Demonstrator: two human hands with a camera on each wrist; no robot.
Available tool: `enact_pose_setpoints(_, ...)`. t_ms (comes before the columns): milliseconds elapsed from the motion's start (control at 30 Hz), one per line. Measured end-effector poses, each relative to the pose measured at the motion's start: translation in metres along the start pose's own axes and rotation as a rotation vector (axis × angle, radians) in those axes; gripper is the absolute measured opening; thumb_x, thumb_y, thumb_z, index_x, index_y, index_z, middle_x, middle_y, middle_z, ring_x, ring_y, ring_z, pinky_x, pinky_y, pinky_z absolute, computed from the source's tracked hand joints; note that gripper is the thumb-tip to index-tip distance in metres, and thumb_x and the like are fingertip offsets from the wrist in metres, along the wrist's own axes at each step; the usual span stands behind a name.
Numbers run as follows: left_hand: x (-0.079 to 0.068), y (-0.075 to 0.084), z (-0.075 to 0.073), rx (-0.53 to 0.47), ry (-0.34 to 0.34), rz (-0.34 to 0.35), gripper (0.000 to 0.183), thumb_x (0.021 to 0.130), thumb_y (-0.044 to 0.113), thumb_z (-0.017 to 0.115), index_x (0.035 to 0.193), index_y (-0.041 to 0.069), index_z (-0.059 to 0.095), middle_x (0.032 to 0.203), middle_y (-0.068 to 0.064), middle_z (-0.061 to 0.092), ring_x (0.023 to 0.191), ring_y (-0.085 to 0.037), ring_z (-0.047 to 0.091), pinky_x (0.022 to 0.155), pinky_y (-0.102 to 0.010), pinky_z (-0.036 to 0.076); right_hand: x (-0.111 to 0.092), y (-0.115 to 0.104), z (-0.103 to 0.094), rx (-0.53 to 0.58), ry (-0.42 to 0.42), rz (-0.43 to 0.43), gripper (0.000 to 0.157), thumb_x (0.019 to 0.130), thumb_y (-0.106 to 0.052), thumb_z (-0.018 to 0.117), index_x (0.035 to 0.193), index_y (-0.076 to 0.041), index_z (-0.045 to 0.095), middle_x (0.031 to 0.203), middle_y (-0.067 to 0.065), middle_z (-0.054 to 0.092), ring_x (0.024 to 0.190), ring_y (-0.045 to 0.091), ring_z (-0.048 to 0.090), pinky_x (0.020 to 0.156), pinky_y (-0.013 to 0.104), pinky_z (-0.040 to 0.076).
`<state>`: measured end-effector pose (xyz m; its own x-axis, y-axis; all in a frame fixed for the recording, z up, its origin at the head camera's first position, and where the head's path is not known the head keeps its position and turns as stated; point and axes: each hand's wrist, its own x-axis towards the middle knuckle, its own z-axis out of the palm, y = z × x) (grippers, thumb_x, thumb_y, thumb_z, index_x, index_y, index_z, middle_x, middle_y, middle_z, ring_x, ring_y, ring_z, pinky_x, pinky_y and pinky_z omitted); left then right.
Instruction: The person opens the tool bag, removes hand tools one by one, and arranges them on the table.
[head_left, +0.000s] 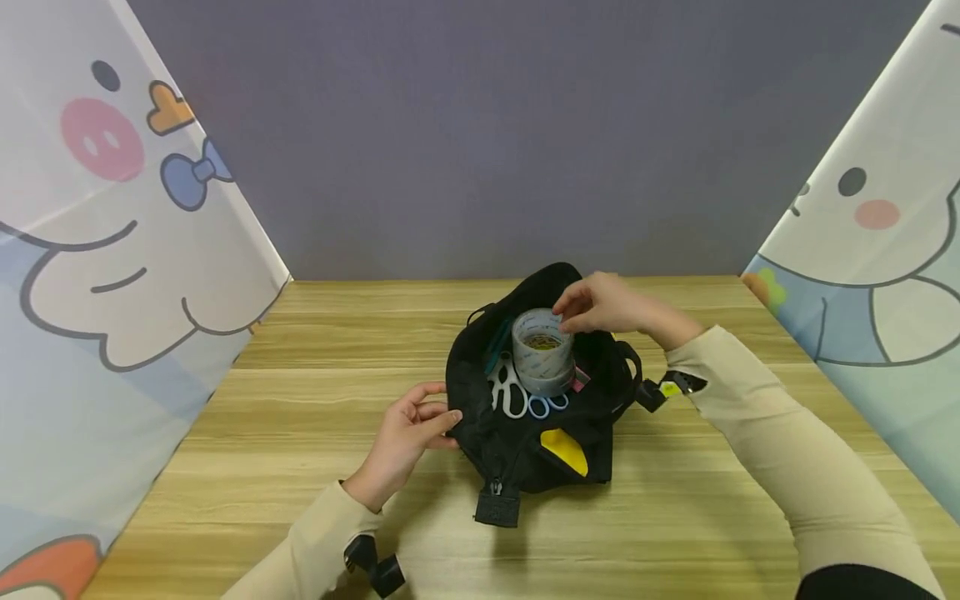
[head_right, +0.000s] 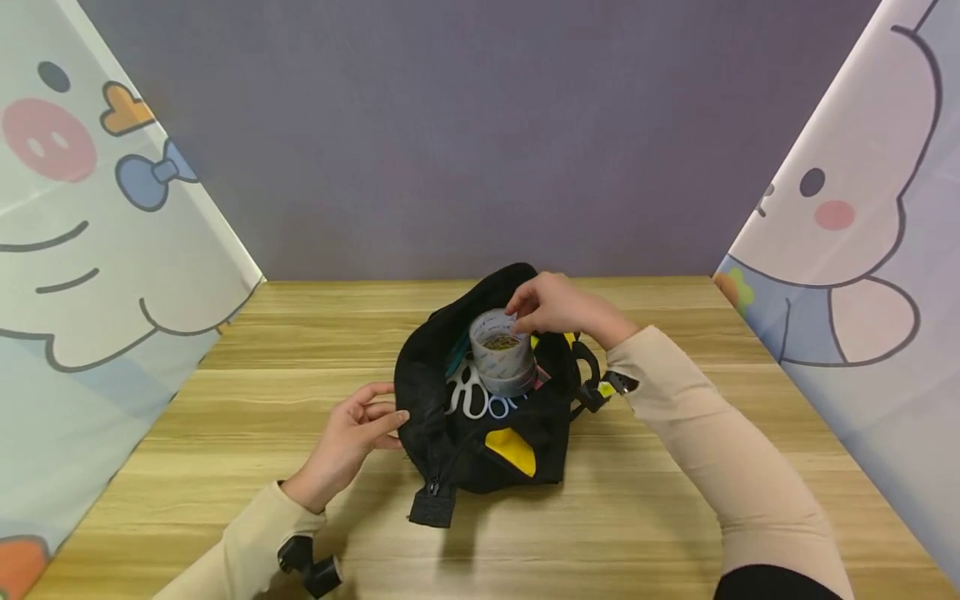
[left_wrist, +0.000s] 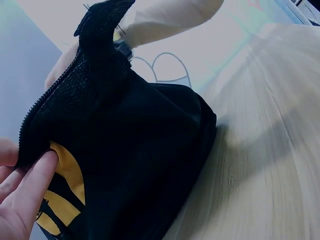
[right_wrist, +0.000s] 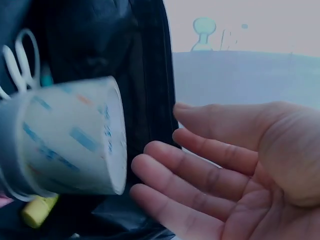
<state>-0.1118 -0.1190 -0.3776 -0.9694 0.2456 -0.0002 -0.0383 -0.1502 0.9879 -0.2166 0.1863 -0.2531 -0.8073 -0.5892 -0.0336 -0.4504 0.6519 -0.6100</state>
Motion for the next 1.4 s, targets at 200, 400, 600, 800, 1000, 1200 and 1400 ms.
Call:
enact_pose_setpoints(200,0.003,0.000,0.000,-0.023,-0.025,0.018,0.042,0.091,-0.008,0.064,0.129,-0.011,0.048,0.088,-0.005,0.071,0.067,-0.015,0.067,0.064,-0.031,0.061,0.037,-0.007,-0.012,-0.010,-0.068,0.194,0.036,0.093,-0.007,0.069,0.125,0.007,0.062,0.110,0.017,0.070,0.094,0.027,0.067,0.078,0.041,0.060)
enact_pose_setpoints(400,0.004,-0.002,0.002,-0.021,-0.038,0.025,0.039,0.090,-0.008,0.065,0.126,-0.009,0.049,0.088,-0.004,0.072,0.067,-0.014,0.068,0.064,-0.031,0.061,0.062,-0.008,-0.012,0.025,-0.125,0.295,0.042,0.093,-0.010,0.069,0.131,0.005,0.059,0.121,0.020,0.065,0.102,0.032,0.066,0.081,0.043,0.059)
enact_pose_setpoints(600,0.004,-0.004,0.002,-0.015,-0.059,0.037,0.038,0.090,-0.007,0.065,0.125,-0.010,0.049,0.089,-0.005,0.072,0.068,-0.014,0.069,0.065,-0.032,0.061,0.071,0.002,-0.009,0.058,-0.126,0.326,0.041,0.093,-0.008,0.068,0.130,0.006,0.059,0.119,0.022,0.065,0.103,0.033,0.066,0.078,0.041,0.060)
enact_pose_setpoints(800,0.003,-0.005,0.002,-0.022,-0.068,0.043,0.037,0.090,-0.007,0.065,0.124,-0.010,0.049,0.089,-0.004,0.072,0.069,-0.014,0.069,0.065,-0.031,0.061,0.067,0.010,-0.011,0.072,-0.120,0.326,0.039,0.092,-0.002,0.068,0.128,0.010,0.060,0.128,0.026,0.059,0.106,0.035,0.063,0.079,0.039,0.061)
enact_pose_setpoints(1000,0.003,-0.003,0.001,-0.019,-0.073,0.047,0.037,0.090,-0.008,0.065,0.125,-0.008,0.050,0.089,-0.004,0.072,0.071,-0.014,0.070,0.066,-0.033,0.062,0.059,0.014,-0.011,0.011,-0.175,0.364,0.038,0.091,0.001,0.067,0.127,0.011,0.059,0.121,0.027,0.062,0.100,0.035,0.066,0.072,0.036,0.061)
enact_pose_setpoints(1200,0.002,-0.003,0.000,-0.027,-0.069,0.056,0.039,0.090,-0.010,0.064,0.126,-0.012,0.048,0.089,-0.007,0.072,0.073,-0.016,0.070,0.066,-0.033,0.062,0.056,0.019,-0.006,0.017,-0.209,0.394,0.039,0.091,0.005,0.065,0.128,0.014,0.056,0.122,0.030,0.059,0.094,0.035,0.067,0.069,0.034,0.062)
enact_pose_setpoints(1400,0.003,-0.002,-0.001,-0.028,-0.059,0.053,0.041,0.090,-0.010,0.064,0.126,-0.014,0.047,0.089,-0.008,0.072,0.073,-0.016,0.070,0.066,-0.031,0.062,0.056,0.021,-0.005,0.004,-0.152,0.404,0.032,0.089,0.007,0.066,0.121,0.012,0.063,0.113,0.027,0.064,0.087,0.031,0.068,0.066,0.033,0.062)
